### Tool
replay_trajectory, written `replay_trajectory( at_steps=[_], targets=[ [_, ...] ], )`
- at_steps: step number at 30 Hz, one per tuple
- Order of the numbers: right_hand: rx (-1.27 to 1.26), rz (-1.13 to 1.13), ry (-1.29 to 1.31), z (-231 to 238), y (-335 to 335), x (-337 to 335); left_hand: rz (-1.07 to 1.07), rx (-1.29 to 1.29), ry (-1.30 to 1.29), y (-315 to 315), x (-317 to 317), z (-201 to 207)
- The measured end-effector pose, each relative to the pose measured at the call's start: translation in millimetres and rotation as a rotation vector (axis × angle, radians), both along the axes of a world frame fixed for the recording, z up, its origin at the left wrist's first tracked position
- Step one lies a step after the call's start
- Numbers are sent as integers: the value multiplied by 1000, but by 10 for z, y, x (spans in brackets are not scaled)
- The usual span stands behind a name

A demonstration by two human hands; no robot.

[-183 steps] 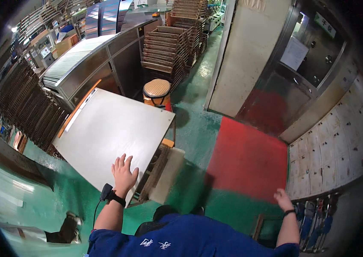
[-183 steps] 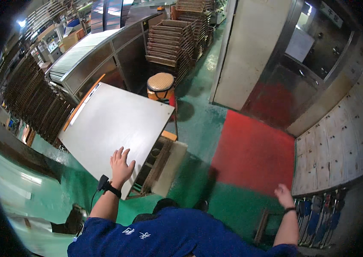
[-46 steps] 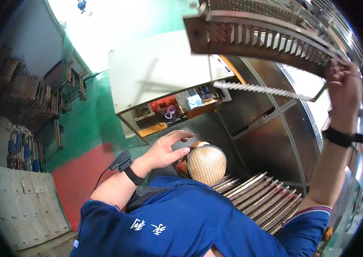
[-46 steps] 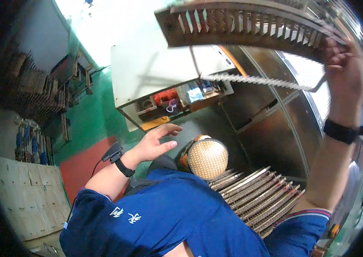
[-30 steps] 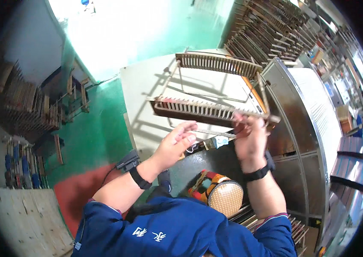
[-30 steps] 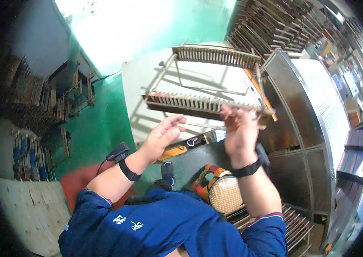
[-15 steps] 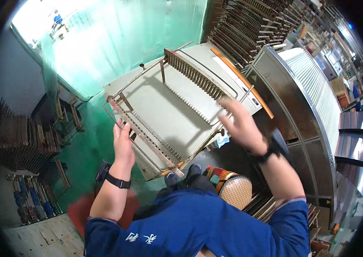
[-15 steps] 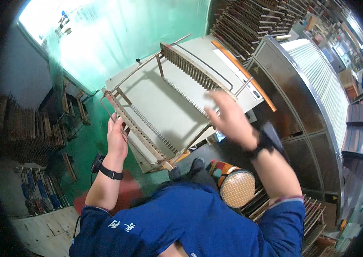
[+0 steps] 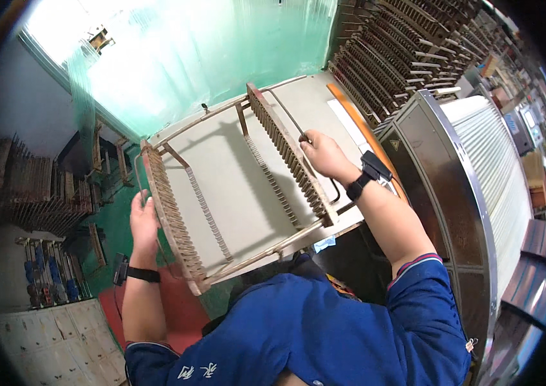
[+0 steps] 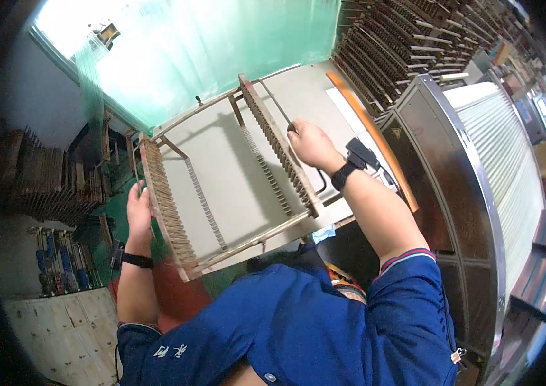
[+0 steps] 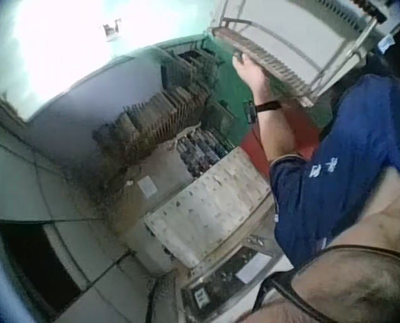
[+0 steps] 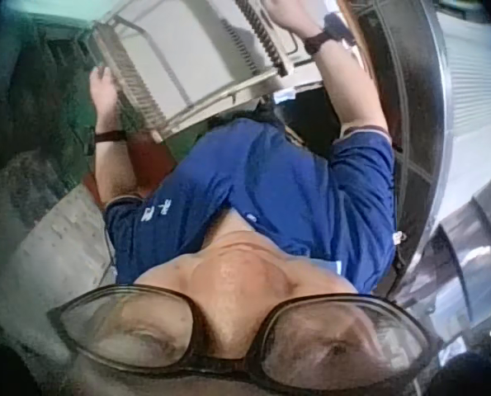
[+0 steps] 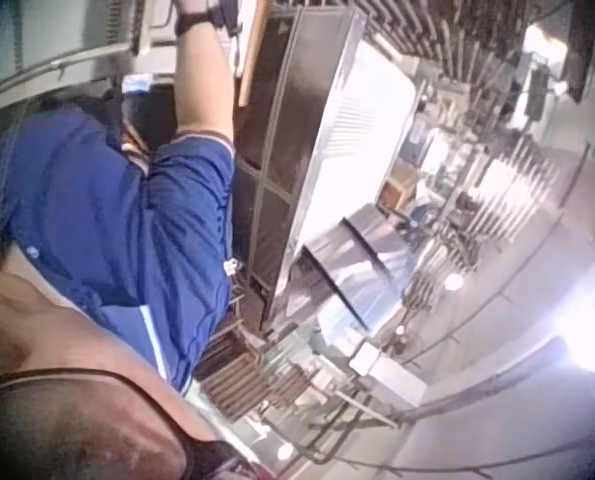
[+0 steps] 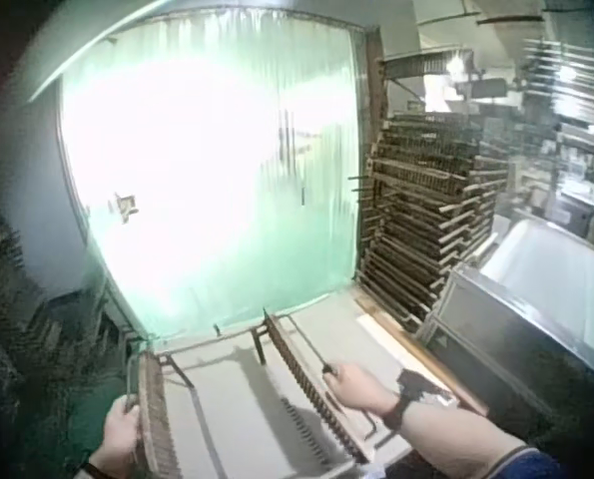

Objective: Transferring printed sheets from a conveyor to a storage rack.

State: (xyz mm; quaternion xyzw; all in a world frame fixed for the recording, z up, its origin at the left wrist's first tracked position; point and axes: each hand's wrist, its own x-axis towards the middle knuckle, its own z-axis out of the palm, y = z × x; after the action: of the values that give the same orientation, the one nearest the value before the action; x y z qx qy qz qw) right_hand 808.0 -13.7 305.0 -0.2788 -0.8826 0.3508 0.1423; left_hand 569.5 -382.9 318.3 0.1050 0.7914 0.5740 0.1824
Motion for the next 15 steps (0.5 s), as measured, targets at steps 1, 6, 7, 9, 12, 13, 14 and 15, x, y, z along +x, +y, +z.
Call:
replay_trajectory(
  at_steps=[1, 6, 7, 9, 12, 13, 14, 15],
  targets=[
    [-23, 12, 58, 6, -11, 27, 30, -65, 80, -28, -51, -18],
    [-4, -40, 102, -124, 730, 575, 89, -316, 200, -19, -69, 113],
    [-19, -39, 98, -66, 904, 726, 72, -353, 221, -23, -51, 120],
    [-210, -152, 22, 103, 1108, 931, 98, -333, 249, -41, 5, 135],
    [-78, -169, -18, 150, 1336, 1155, 60, -233, 234, -55, -49, 66],
    [0, -169, -7, 149, 1398, 1268, 15, -219, 239, -6, -58, 44],
    [87, -194, -35, 191, 1418, 1347, -3, -149, 248, 39, -57, 9],
    [139, -201, -34, 190, 1436, 1385, -33, -76, 253, 91, -44, -48]
  ],
)
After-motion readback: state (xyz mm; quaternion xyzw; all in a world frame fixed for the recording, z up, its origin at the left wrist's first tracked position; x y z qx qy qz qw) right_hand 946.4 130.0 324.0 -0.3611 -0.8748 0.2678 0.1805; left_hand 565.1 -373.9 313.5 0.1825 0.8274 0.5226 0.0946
